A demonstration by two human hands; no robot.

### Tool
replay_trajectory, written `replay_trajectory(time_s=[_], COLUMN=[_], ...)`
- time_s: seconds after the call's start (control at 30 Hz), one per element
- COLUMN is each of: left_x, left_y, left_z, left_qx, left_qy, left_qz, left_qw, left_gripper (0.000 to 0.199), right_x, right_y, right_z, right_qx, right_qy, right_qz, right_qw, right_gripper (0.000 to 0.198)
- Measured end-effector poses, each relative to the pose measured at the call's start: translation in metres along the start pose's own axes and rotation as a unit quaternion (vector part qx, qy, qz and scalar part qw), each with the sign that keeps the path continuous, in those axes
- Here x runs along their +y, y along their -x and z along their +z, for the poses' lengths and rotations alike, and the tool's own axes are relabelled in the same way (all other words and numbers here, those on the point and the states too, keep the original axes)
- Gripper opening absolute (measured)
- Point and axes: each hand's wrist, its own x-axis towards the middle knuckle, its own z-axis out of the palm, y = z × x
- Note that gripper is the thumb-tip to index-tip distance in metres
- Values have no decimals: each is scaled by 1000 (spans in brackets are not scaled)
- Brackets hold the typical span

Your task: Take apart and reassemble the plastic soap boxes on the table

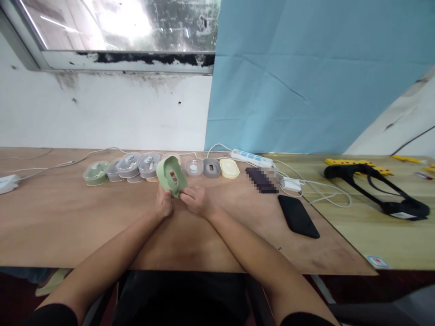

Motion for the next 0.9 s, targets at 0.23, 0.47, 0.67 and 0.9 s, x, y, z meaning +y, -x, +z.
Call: replay_trajectory(time_s=[0.23, 0.47, 0.67, 0.9], left_x=[8, -2, -16, -19], left_y=[-5, -19, -34, -37], left_z=[4, -10, -19, -17], left_qx=[-15, 76, 165, 110], left_qy=[39, -106, -244, -290], left_qz=[24, 45, 34, 71], left_qw=[999, 990, 955, 948], left_gripper=[69, 46, 42, 50], right_x=[57, 101, 108, 112], right_y=[12, 22, 18, 17], right_z=[-23, -27, -16, -9], right_qx=[205, 201, 151, 125], right_qy=[67, 124, 147, 140], right_qz=[225, 333, 320, 304], right_qw=[950, 913, 924, 934], right_gripper=[33, 37, 37, 36])
